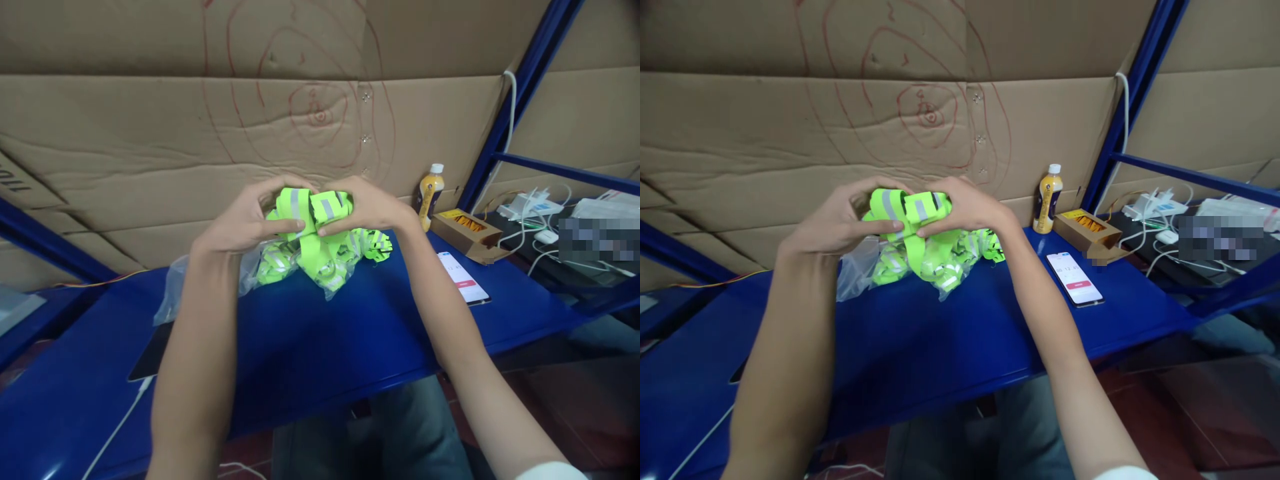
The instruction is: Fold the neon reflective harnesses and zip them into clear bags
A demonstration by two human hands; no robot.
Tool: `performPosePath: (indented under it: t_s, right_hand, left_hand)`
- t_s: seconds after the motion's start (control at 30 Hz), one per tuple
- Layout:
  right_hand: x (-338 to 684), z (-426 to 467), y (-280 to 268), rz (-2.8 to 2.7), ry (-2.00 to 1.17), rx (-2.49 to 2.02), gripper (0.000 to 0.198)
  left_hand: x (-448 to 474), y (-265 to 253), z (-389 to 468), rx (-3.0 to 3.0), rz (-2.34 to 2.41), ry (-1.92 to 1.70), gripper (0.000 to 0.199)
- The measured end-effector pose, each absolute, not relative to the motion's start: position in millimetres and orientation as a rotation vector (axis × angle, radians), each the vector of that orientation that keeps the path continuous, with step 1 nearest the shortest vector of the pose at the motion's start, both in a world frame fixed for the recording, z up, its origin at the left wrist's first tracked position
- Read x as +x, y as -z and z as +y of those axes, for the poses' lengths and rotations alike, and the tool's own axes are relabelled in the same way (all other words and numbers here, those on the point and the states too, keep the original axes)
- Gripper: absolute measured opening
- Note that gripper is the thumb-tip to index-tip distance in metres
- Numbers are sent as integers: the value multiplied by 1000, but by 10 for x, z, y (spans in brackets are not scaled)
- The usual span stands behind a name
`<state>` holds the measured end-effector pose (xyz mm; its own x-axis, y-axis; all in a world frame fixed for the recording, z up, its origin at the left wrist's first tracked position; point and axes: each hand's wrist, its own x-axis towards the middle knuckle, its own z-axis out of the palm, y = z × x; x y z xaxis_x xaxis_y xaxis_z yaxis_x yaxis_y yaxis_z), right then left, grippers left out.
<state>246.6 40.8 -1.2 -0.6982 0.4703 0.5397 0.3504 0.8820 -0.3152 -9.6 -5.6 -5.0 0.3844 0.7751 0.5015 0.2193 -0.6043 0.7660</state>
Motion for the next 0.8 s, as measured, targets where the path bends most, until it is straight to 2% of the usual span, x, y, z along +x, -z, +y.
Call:
performPosePath:
  t_s: [0.13, 0.27, 0.37, 0.5, 0.63, 0.8]
  right_hand:
    - [2489, 460, 48, -2430, -457, -490, 49]
    - [2488, 453, 33, -2360, -482, -430, 47]
    - [2465, 362, -25, -2375, -371, -408, 42]
    - [2401, 232, -69, -2371, -92, -529, 29]
    - [2327, 172, -52, -2357, 181, -711, 40]
    - [2299, 132, -32, -2398, 211, -643, 44]
  left_hand:
    - [13, 11, -91, 2182, 887, -1190, 52]
    - [65, 47, -56, 2150, 822, -1278, 51]
    - [34, 105, -32, 1918, 856, -1179, 53]
    - [-8, 119, -36, 1618, 874, -1122, 66]
    - [-1, 68, -41, 1566, 858, -1083, 50]
    - [-47, 54, 4, 1532, 899, -1150, 36]
